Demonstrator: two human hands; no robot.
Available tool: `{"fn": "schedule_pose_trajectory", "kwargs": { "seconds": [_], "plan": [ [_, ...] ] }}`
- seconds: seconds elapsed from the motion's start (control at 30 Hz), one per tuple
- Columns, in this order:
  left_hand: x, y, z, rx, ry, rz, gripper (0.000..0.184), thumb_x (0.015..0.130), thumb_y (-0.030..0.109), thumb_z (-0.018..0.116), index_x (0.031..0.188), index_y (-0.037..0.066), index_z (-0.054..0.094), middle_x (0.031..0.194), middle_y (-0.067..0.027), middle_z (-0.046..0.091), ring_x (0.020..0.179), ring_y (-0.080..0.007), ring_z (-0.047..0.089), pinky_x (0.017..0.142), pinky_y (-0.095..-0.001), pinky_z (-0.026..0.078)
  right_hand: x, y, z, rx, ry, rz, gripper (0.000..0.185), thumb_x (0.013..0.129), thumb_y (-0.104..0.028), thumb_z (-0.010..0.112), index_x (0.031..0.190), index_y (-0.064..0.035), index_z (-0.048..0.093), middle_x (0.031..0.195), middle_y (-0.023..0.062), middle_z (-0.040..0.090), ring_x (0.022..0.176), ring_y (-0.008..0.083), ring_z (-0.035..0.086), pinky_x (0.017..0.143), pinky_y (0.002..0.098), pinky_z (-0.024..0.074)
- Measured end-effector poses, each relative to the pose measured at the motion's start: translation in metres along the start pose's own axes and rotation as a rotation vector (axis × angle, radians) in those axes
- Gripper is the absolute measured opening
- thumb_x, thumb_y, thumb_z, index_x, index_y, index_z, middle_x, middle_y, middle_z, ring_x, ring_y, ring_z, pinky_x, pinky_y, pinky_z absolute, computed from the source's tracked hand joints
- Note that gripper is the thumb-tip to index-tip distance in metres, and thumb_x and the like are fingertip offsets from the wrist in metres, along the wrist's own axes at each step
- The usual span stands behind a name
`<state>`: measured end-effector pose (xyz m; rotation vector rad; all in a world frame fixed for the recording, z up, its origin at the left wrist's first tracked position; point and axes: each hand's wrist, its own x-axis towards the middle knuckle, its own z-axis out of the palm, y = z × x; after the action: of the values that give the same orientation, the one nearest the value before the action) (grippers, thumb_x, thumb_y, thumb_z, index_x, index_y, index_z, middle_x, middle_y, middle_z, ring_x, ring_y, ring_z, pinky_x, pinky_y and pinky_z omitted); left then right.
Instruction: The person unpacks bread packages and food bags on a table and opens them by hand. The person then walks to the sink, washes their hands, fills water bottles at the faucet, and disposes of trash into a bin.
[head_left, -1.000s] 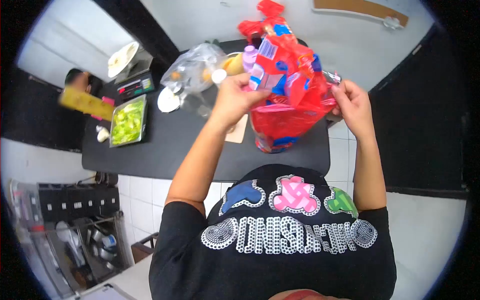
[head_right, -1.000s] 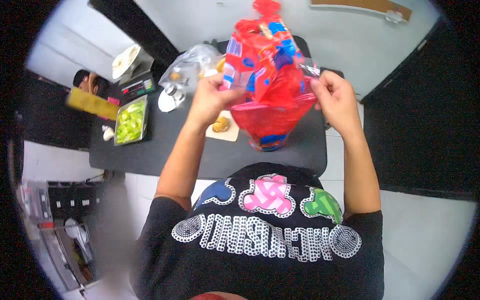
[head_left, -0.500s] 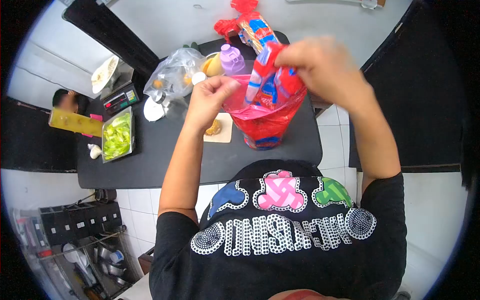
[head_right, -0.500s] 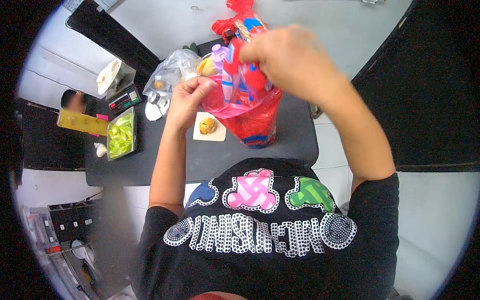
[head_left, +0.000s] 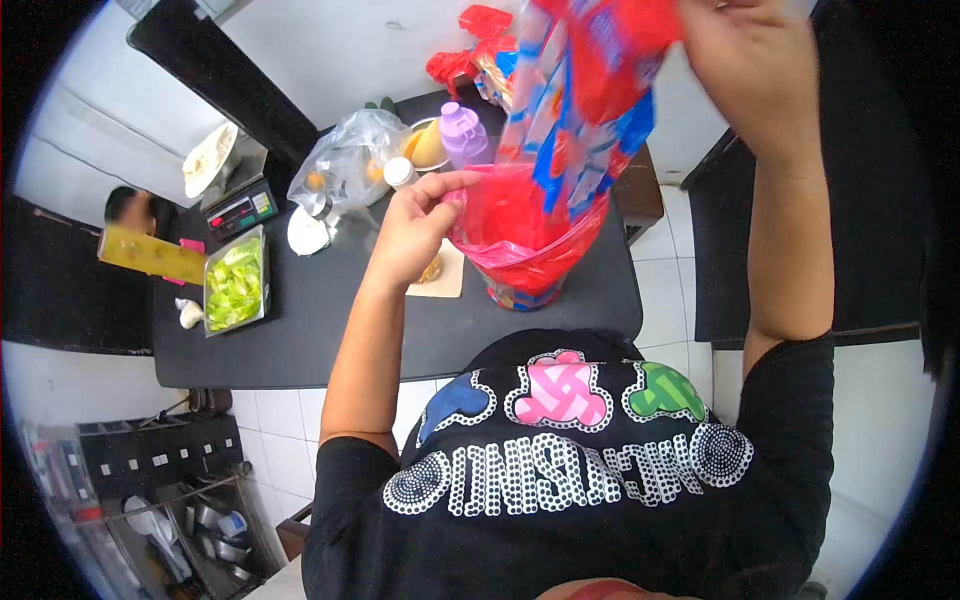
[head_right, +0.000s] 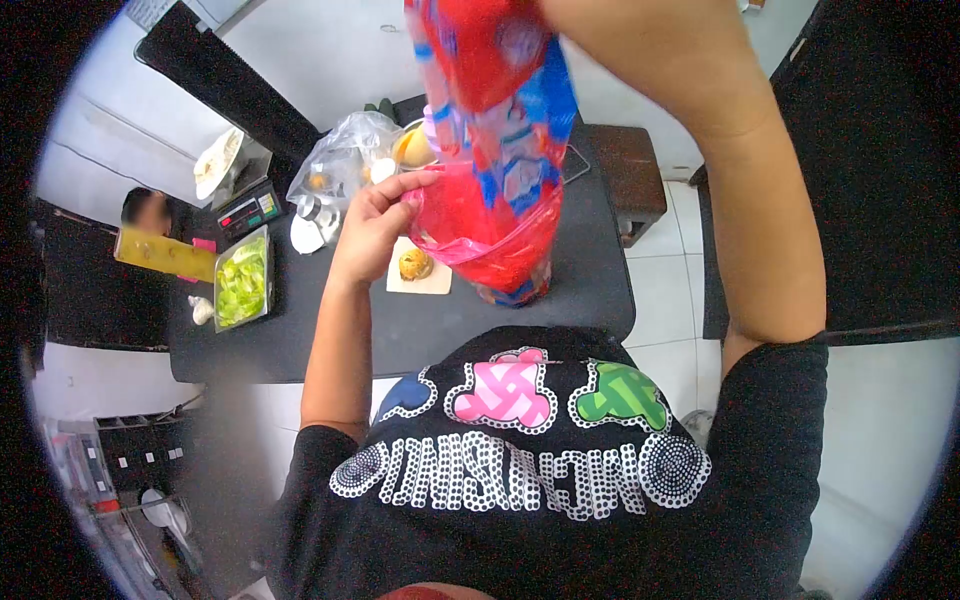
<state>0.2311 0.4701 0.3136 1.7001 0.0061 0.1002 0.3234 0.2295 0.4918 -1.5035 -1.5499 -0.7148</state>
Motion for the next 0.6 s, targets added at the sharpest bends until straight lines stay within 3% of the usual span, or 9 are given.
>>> {"fn": "schedule_pose_trajectory", "kwargs": {
  "seconds": [0.13,0.3,0.6],
  "plan": [
    [-0.003,0.003,0.006,0.013,0.023,0.003,0.03,0.084,0.001,0.048,0.112,-0.002,0.059,0.096,-0.0021,0.059,0.073,-0.0057,0.053,0.067,-0.0211,0.044,0.011,0.001,-0.006,0.025,-0.123,-0.009,0.027,0.078,0.011,0.043,0.09,0.0011,0.066,0.083,0.0117,0.067,0.076,0.0189,0.065,0.071,0.0297,0.0523],
    [-0.007,0.004,0.009,0.01,0.029,0.026,0.03,0.083,0.0,0.049,0.111,-0.003,0.06,0.105,-0.0027,0.055,0.076,-0.0073,0.053,0.07,-0.0214,0.044,0.034,0.003,-0.025,-0.135,0.084,-0.227,0.018,0.087,0.0,0.048,0.094,-0.0011,0.064,0.081,0.0099,0.066,0.071,0.0145,0.063,0.067,0.0274,0.0537],
    [-0.006,0.005,0.009,-0.062,-0.049,-0.032,0.039,0.081,-0.004,0.045,0.119,0.001,0.051,0.095,-0.0013,0.059,0.074,-0.0047,0.055,0.064,-0.0198,0.047,0.036,0.004,-0.084,-0.406,0.355,-0.149,0.017,0.087,-0.007,0.05,0.096,-0.0021,0.064,0.08,0.007,0.065,0.067,0.0124,0.061,0.061,0.0249,0.0506]
  ]
}}
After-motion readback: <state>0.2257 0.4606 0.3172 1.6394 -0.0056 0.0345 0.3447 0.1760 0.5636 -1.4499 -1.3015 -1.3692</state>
